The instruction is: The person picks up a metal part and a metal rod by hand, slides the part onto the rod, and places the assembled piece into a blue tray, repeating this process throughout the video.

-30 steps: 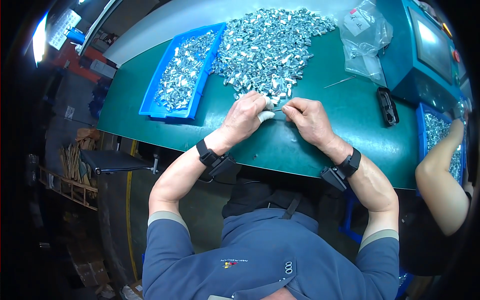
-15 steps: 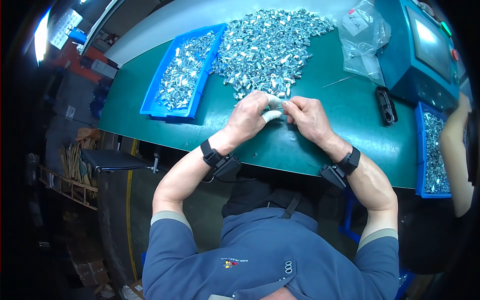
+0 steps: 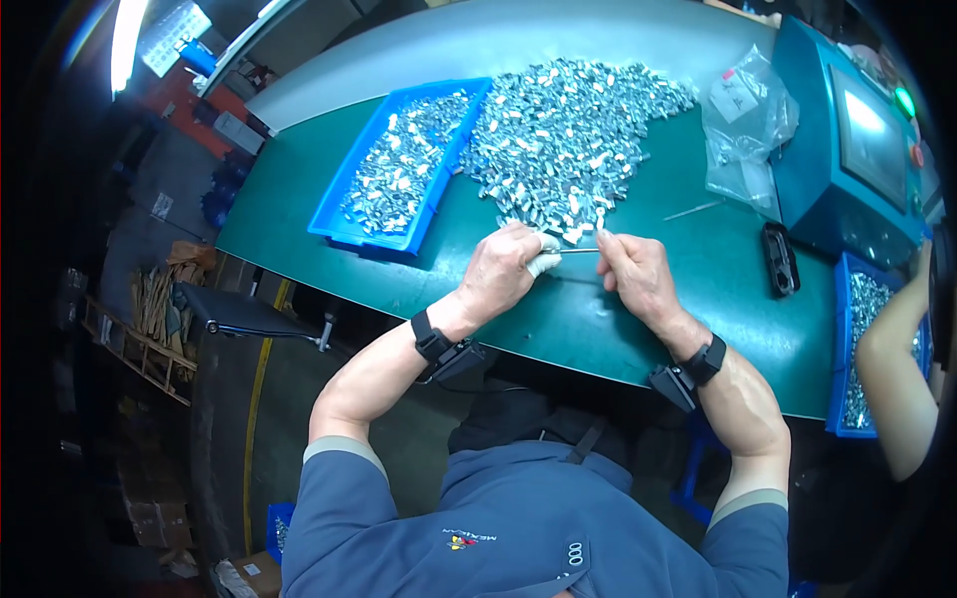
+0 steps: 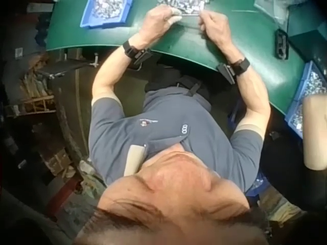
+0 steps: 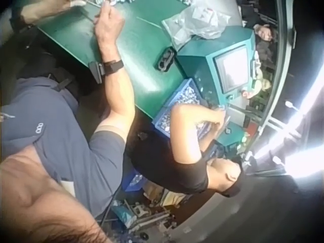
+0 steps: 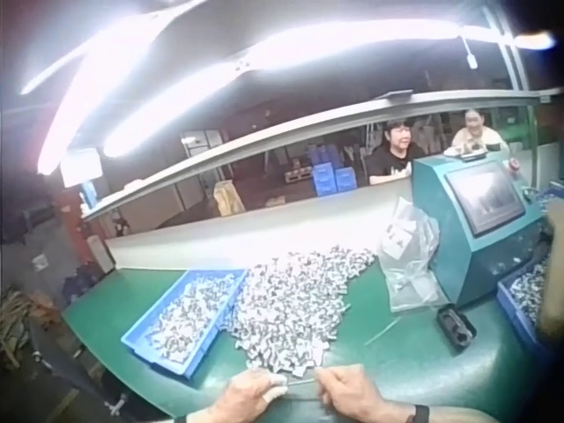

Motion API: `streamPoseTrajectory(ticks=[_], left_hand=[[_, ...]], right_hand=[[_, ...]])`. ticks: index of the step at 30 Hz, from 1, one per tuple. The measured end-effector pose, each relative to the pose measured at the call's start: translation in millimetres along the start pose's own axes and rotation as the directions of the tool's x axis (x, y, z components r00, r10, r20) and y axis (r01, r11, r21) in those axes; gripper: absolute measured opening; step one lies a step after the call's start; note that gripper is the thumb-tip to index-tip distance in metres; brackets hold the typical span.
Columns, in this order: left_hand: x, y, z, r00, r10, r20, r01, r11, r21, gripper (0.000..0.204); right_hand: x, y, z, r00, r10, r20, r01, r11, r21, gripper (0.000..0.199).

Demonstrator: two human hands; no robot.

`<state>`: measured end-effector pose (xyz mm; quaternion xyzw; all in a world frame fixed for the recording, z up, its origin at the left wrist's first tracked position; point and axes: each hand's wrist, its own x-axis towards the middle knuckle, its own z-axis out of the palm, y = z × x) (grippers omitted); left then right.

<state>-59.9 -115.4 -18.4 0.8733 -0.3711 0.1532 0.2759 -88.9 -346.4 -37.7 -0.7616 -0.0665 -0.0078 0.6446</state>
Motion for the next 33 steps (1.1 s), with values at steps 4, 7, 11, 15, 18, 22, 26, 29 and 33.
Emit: streamPoseTrajectory(ticks=[4,7,11,15,18,22,26,29,33], left_hand=[[-8,-38,-32,0.992,-0.058,-0.111,0.069,0.992,0.105,0.014],[-9,-93,-79,0.967,-0.167,-0.191,0.221,0.925,0.309,0.016],[3,-148,-128,0.921,-0.306,-0.241,0.389,0.697,0.602,0.027],[25,-164,-101,0.996,-0.083,-0.036,0.089,0.821,0.563,0.039],[46,-164,-68,0.984,-0.144,0.107,0.047,0.784,0.619,0.042],[58,-189,-50,0.959,-0.229,0.166,0.027,0.658,0.753,0.031],[60,-196,-50,0.984,-0.123,0.127,0.004,0.734,0.679,0.025],[56,-191,-48,0.984,-0.143,0.105,0.051,0.795,0.604,0.022],[54,-191,-50,0.982,-0.154,0.112,0.056,0.794,0.605,0.022]], right_hand=[[3,5,-6,0.999,0.004,-0.054,-0.001,0.999,0.041,0.052],[4,4,-3,0.998,-0.019,-0.054,0.021,0.999,0.036,0.051],[7,4,-4,0.997,-0.031,-0.067,0.032,0.999,0.012,0.05],[9,7,-4,0.997,-0.023,-0.068,0.024,1.0,0.008,0.05],[8,9,-5,0.998,-0.016,-0.068,0.015,1.0,-0.016,0.049],[10,7,-2,0.999,0.006,-0.046,-0.006,1.0,-0.014,0.048],[9,10,-2,0.999,0.016,-0.033,-0.016,1.0,-0.019,0.046],[9,12,-3,0.999,0.025,-0.027,-0.026,0.999,-0.03,0.046],[8,7,-3,0.999,0.03,-0.019,-0.031,0.999,-0.04,0.046]])
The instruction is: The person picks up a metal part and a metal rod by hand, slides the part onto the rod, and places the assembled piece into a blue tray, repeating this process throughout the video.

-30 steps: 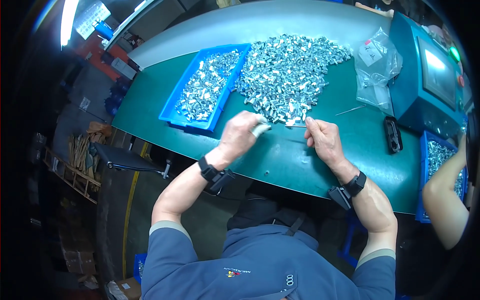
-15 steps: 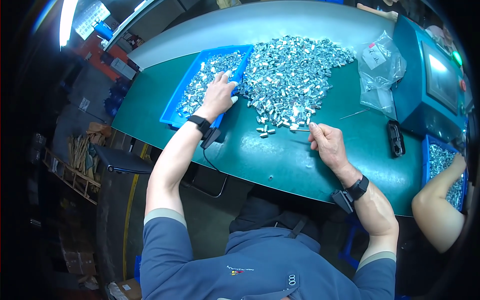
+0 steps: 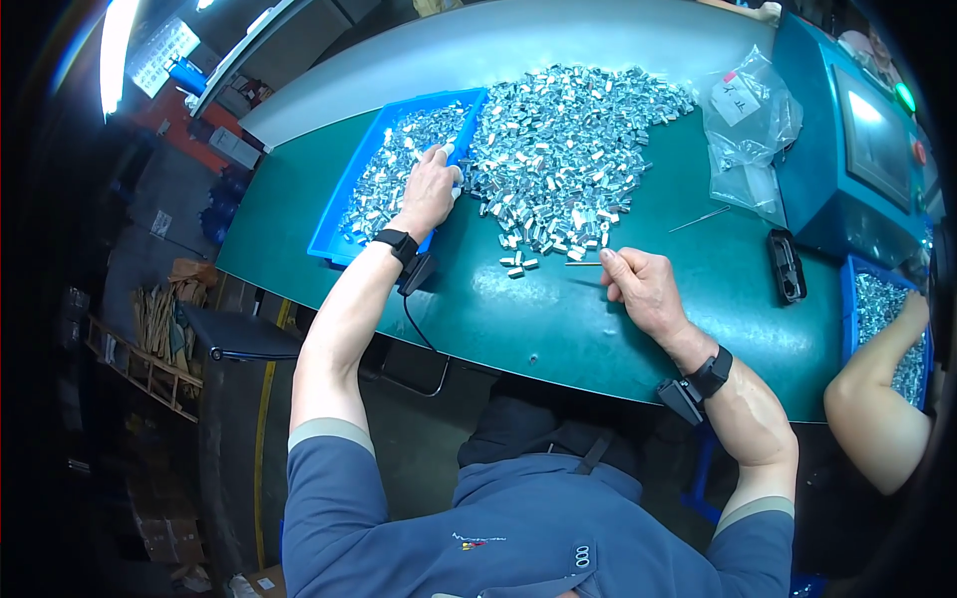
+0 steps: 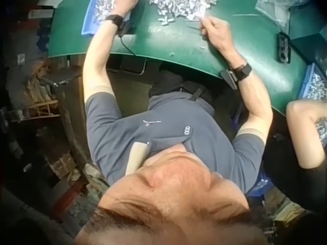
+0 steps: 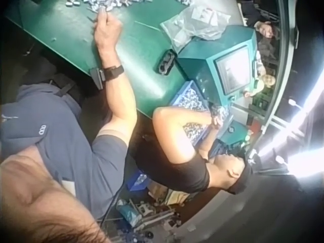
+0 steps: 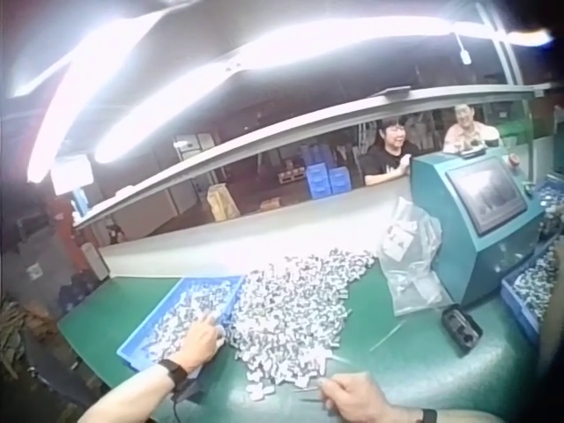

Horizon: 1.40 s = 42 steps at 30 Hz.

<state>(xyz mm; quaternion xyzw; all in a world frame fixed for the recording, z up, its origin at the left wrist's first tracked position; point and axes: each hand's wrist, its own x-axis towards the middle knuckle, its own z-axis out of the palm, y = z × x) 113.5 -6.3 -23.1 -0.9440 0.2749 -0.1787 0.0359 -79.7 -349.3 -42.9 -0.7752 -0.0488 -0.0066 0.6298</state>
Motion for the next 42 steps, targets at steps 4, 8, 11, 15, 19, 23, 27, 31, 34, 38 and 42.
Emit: streamPoseTrajectory(ticks=[4,8,11,15,19,23,27,31,34,38,42], left_hand=[[0,1,0,1.0,-0.007,0.0,0.007,0.999,0.038,0.02],[-16,11,-5,0.997,0.035,-0.065,-0.041,0.995,-0.091,0.015],[-32,51,-25,0.997,0.038,-0.066,-0.054,0.964,-0.26,0.017],[-52,101,-53,0.997,0.017,-0.07,-0.053,0.836,-0.546,0.019],[-63,145,-68,0.999,0.045,-0.011,-0.041,0.762,-0.647,0.022],[-63,156,-69,0.995,0.084,-0.059,-0.102,0.745,-0.659,0.022],[-58,163,-70,0.985,0.128,-0.113,-0.17,0.757,-0.631,0.022],[-56,170,-67,0.971,0.2,-0.134,-0.241,0.782,-0.575,0.021],[-50,182,-70,0.943,0.283,-0.176,-0.333,0.756,-0.564,0.022],[-49,183,-71,0.954,0.243,-0.178,-0.301,0.758,-0.579,0.024],[-50,185,-76,0.984,0.159,-0.081,-0.168,0.678,-0.716,0.023]], right_hand=[[0,3,3,1.0,-0.009,-0.012,0.009,1.0,0.017,0.046],[0,3,3,1.0,-0.018,-0.009,0.019,0.999,0.027,0.045],[-2,5,1,1.0,-0.024,-0.01,0.025,0.999,0.037,0.044],[-2,2,3,0.997,-0.077,0.021,0.075,0.992,0.097,0.037],[-4,1,3,0.991,-0.131,0.036,0.129,0.99,0.053,0.026],[-5,0,6,0.986,-0.158,0.054,0.157,0.987,0.014,0.024],[-5,-2,4,0.988,-0.147,0.047,0.148,0.989,-0.03,0.026],[-7,-5,4,0.992,-0.077,0.104,0.082,0.996,-0.044,0.035],[-9,-2,6,0.985,-0.051,0.166,0.06,0.997,-0.051,0.038],[-5,0,4,0.987,-0.021,0.157,0.024,1.0,-0.018,0.04],[-4,5,6,0.99,-0.04,0.139,0.034,0.999,0.04,0.039]])
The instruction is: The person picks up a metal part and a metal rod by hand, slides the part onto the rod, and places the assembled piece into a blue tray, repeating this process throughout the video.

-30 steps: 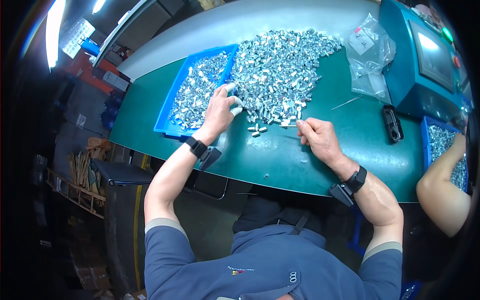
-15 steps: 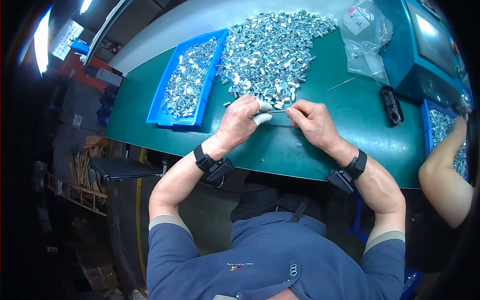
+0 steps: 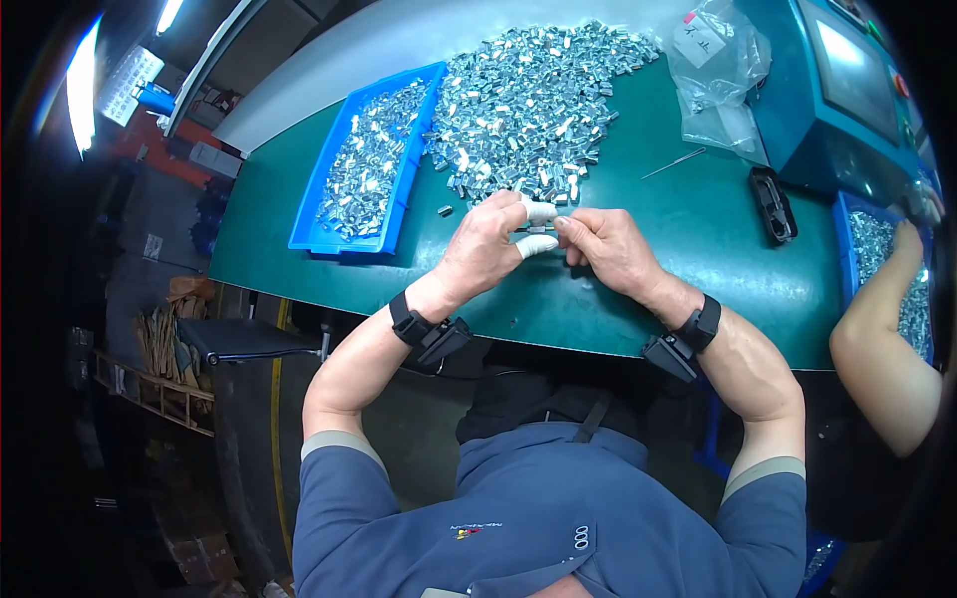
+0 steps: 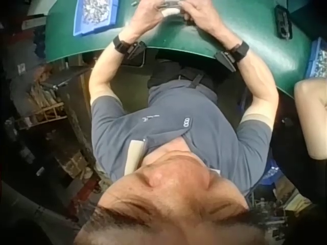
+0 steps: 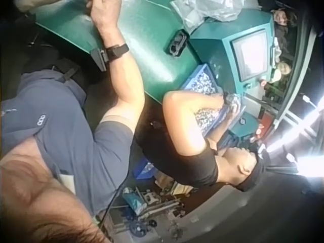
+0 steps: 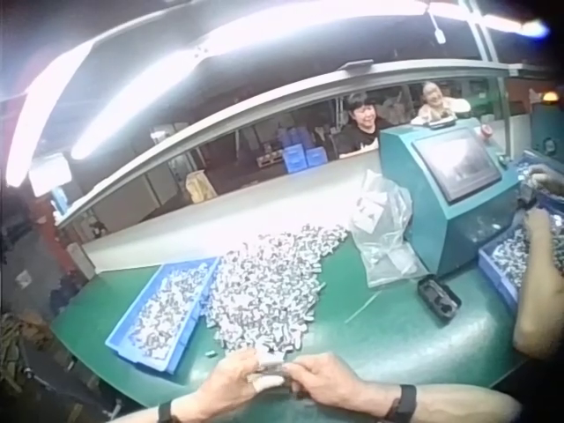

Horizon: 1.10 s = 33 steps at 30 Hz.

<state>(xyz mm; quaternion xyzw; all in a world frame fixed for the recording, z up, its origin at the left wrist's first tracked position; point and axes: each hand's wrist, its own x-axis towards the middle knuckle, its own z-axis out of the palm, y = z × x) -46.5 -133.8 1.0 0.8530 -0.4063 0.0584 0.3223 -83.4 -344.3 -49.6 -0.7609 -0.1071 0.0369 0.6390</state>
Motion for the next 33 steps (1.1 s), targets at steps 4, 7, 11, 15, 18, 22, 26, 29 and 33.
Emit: streamPoseTrajectory(ticks=[4,7,11,15,18,22,26,29,33], left_hand=[[-7,2,-6,0.996,-0.088,-0.029,0.084,0.991,-0.1,0.021],[-13,-5,-6,0.987,-0.154,0.045,0.157,0.985,-0.067,0.02],[-18,-4,-1,0.985,-0.173,0.004,0.172,0.981,-0.093,0.018],[-21,-4,5,0.981,-0.193,-0.029,0.185,0.966,-0.181,0.016],[-23,-3,10,0.99,-0.133,-0.048,0.127,0.986,-0.111,0.015],[-26,-10,19,0.991,-0.112,-0.077,0.107,0.992,-0.069,0.014],[-22,-4,12,0.994,-0.085,-0.069,0.082,0.995,-0.05,0.013],[-27,-6,7,0.995,-0.042,-0.093,0.04,0.999,-0.018,0.014],[-40,-21,-22,0.985,-0.055,-0.163,0.072,0.992,0.105,0.017]], right_hand=[[-1,-5,-4,0.999,-0.033,0.034,0.031,0.998,0.055,0.038],[-1,-5,-2,0.999,-0.03,0.031,0.028,0.997,0.073,0.031],[0,-5,-2,0.997,-0.079,-0.004,0.079,0.996,0.045,0.02],[-3,-10,-1,0.996,-0.092,-0.009,0.092,0.996,0.019,0.018],[-2,-2,1,0.997,-0.08,-0.01,0.079,0.996,-0.036,0.025],[0,-7,2,0.999,-0.034,-0.013,0.033,0.998,-0.054,0.036],[-3,-11,-2,0.999,0.046,0.004,-0.046,0.993,-0.105,0.047],[-4,-11,1,1.0,0.013,-0.003,-0.013,0.992,-0.122,0.047],[0,-4,-4,0.995,-0.036,-0.098,0.028,0.996,-0.086,0.048]])
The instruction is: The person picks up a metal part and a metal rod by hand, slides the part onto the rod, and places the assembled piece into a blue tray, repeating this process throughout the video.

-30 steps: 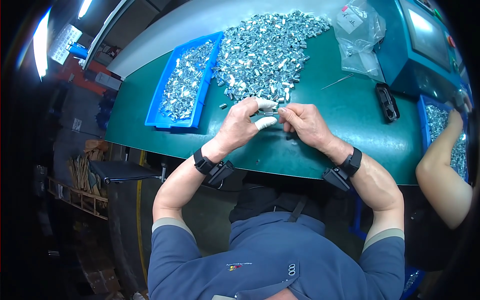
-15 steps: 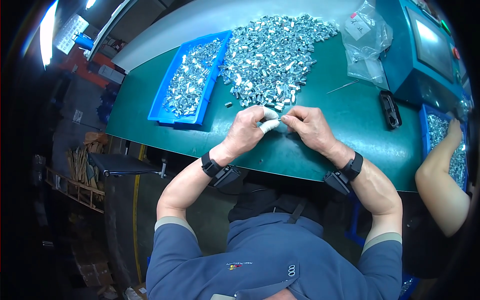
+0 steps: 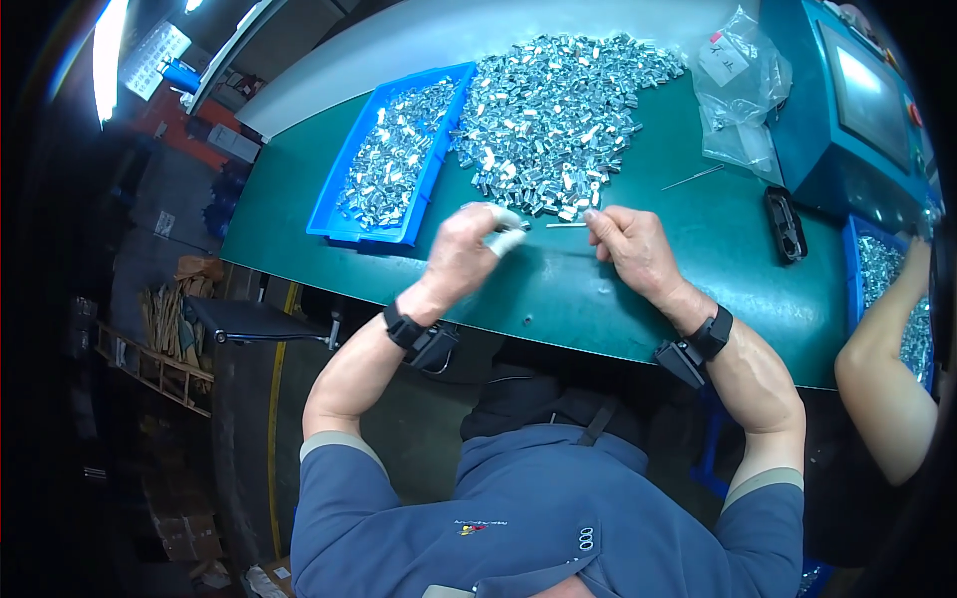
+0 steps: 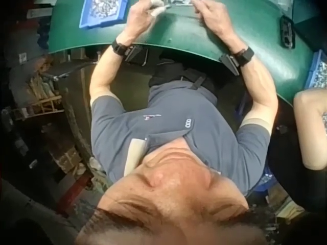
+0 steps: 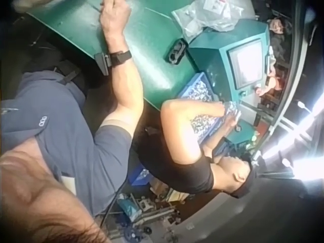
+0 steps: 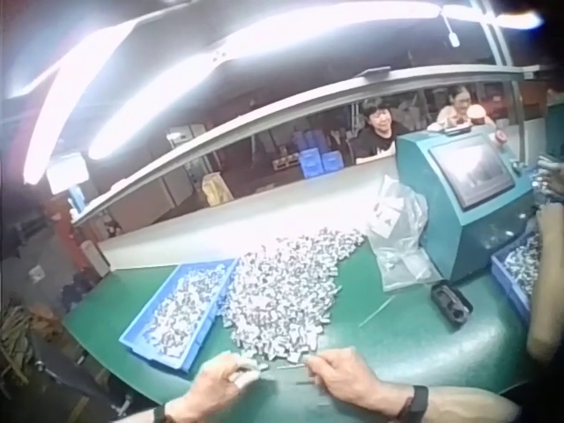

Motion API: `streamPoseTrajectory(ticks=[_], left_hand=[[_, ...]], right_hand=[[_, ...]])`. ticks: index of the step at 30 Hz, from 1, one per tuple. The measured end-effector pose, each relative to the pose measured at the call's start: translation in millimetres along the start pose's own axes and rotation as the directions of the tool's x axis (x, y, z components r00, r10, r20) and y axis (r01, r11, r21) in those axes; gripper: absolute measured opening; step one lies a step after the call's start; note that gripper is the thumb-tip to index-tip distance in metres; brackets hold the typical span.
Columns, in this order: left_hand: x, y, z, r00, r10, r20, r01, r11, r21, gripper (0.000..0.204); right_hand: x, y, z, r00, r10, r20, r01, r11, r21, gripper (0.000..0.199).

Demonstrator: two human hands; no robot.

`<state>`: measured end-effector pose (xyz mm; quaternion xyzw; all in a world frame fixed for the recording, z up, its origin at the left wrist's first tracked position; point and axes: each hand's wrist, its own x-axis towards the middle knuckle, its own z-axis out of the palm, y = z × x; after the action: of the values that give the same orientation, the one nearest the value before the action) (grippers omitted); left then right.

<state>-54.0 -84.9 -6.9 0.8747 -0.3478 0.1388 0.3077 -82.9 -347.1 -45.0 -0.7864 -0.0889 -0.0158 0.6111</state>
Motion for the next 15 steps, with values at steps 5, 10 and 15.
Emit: streamPoseTrajectory(ticks=[5,10,15], left_hand=[[-4,-75,-70,0.948,-0.207,-0.243,0.262,0.939,0.222,0.016],[-5,-93,-74,0.981,-0.056,-0.186,0.145,0.846,0.514,0.025],[5,-74,-26,0.963,-0.23,0.137,0.15,0.887,0.436,0.021]], right_hand=[[1,-5,-3,0.998,0.023,-0.052,-0.02,0.998,0.054,0.046],[3,-1,-1,0.999,0.028,-0.03,-0.027,0.999,0.038,0.044],[2,6,-1,0.999,0.04,-0.003,-0.04,0.999,0.027,0.038]])
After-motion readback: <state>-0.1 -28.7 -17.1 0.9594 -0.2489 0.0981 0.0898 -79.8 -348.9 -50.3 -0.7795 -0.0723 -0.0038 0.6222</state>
